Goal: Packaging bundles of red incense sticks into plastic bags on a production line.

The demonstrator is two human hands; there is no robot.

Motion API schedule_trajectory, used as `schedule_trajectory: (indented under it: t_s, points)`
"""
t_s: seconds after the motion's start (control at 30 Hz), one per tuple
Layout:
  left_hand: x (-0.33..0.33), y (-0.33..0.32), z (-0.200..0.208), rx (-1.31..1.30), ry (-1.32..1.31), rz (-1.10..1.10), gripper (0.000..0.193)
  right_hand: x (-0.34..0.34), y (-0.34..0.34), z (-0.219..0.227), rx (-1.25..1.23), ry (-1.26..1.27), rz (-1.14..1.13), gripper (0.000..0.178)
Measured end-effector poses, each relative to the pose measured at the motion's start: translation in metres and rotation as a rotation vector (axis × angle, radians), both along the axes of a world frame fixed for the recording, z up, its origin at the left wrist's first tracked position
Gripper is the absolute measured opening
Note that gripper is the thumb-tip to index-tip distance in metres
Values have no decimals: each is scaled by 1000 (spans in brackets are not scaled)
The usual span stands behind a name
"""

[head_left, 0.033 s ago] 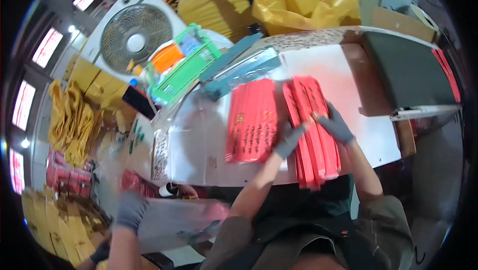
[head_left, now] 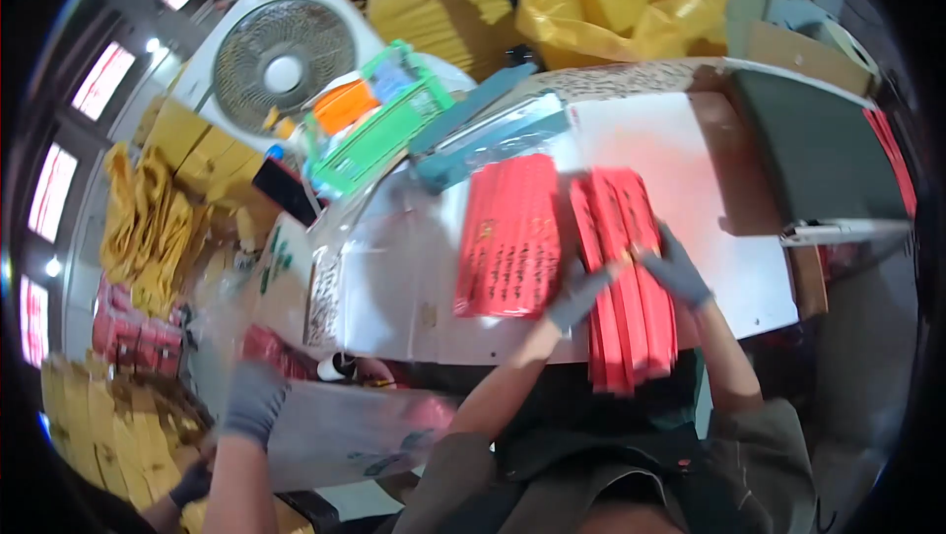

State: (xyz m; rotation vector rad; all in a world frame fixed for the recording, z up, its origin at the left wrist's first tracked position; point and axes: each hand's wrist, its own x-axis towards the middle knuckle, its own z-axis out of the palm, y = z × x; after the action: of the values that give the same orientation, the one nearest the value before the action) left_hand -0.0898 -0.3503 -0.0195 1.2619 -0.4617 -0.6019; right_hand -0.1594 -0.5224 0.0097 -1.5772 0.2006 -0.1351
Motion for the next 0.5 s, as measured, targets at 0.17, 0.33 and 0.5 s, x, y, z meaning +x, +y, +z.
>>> schedule_trajectory:
  t_s: [0.17,0.33,0.5]
  points:
    - [-56,84,25,434,54,-437,46,-112,35,9,145,245,363,80]
    - [-79,63,43,127,-65,-362,70,-120,67,16,113,62,232,95]
    - [-55,63,127,110,-419,-55,93,-92,59,55,-141,-181,1,88]
